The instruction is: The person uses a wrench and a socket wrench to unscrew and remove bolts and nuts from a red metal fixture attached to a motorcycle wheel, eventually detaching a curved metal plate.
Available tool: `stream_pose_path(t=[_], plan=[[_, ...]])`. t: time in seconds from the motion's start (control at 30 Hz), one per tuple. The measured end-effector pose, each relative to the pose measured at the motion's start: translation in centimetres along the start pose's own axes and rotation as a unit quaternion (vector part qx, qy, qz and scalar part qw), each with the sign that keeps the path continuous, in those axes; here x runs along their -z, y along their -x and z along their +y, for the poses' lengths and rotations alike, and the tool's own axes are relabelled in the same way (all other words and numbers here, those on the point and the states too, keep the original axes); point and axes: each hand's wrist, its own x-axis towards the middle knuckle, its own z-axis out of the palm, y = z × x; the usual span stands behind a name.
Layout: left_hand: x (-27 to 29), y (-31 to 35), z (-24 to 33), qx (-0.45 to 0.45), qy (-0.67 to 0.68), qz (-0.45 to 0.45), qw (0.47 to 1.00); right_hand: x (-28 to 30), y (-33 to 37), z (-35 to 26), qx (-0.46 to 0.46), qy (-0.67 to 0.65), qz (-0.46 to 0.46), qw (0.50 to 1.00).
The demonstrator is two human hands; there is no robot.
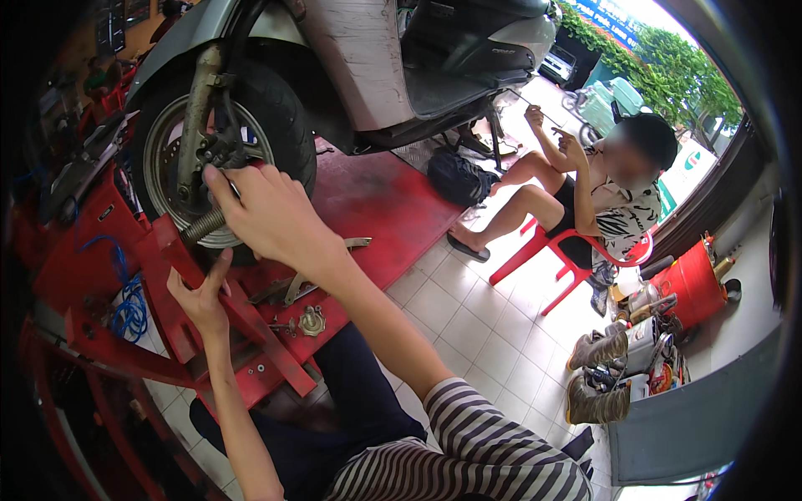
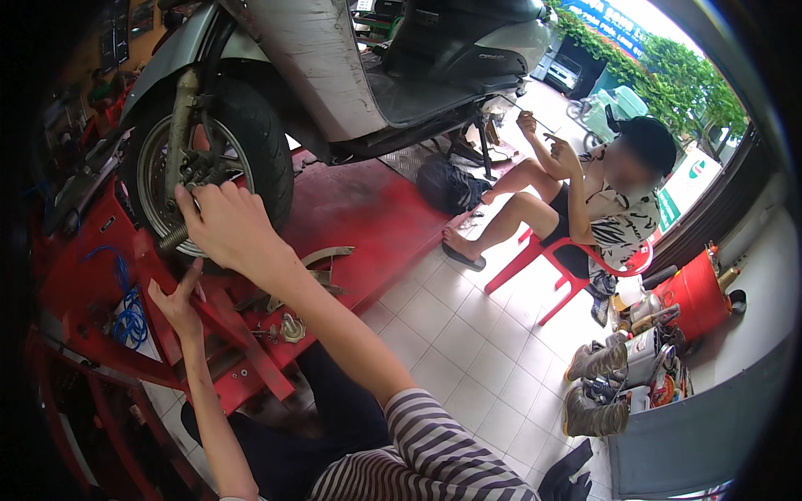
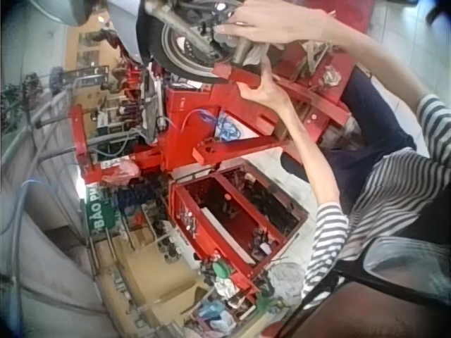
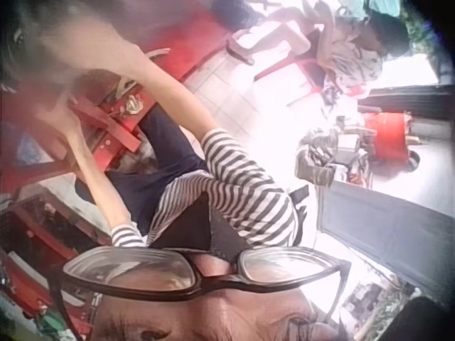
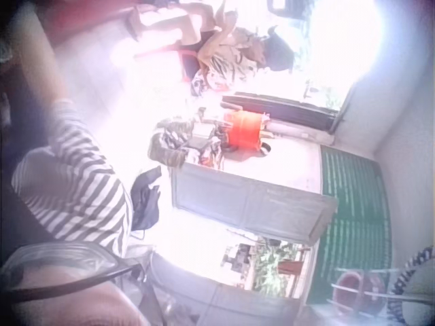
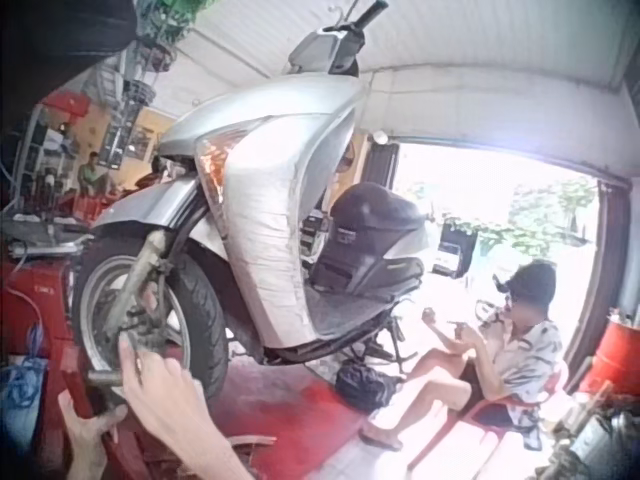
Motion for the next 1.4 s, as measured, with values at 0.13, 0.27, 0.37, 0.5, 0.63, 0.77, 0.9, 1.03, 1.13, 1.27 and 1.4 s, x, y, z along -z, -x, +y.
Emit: stream_pose_path(t=[0.13, 0.27, 0.37, 0.5, 0.63, 0.77, 0.9, 1.03, 1.13, 1.27, 1.4], plan=[[-0.7, 0.2, 0.0, -0.001, 0.01, 0.013, 1.0, 2.2, -1.6, -0.3, -0.102, -0.191, -0.185, 0.959], [0.1, 0.1, 1.0, -0.024, -0.054, 0.011, 0.998, -1.0, 0.6, 1.6, 0.205, -0.267, 0.033, 0.941], [-1.2, -0.1, 1.0, 0.004, -0.079, -0.029, 0.996, -0.6, 1.1, 2.2, 0.068, -0.233, 0.039, 0.969], [0.7, -0.6, 1.6, -0.078, -0.097, -0.031, 0.992, 2.9, -2.1, -3.1, -0.223, -0.198, -0.26, 0.918], [1.3, -0.4, 1.7, -0.081, -0.114, -0.024, 0.99, 1.9, -1.9, -3.1, -0.024, -0.123, -0.138, 0.982], [0.3, -0.4, 1.9, -0.088, -0.109, -0.029, 0.99, -0.6, -0.1, -0.9, 0.133, -0.173, 0.043, 0.975], [0.7, -0.6, 1.5, -0.054, -0.101, -0.041, 0.993, 1.4, -2.3, -1.7, -0.169, -0.294, -0.234, 0.911], [0.5, -0.4, 1.6, -0.036, -0.114, -0.019, 0.993, 2.2, -3.2, -3.1, -0.095, -0.185, -0.188, 0.96], [0.4, -0.4, 1.5, -0.039, -0.117, -0.015, 0.992, 0.3, 0.0, -1.0, 0.116, -0.191, -0.004, 0.975], [0.2, -0.6, 0.8, -0.049, -0.078, -0.024, 0.995, -2.3, 1.3, -0.5, 0.068, -0.288, 0.06, 0.953], [0.6, -0.5, 1.2, -0.024, -0.082, -0.032, 0.996, 0.6, -1.6, -1.0, -0.15, -0.268, -0.206, 0.929]])
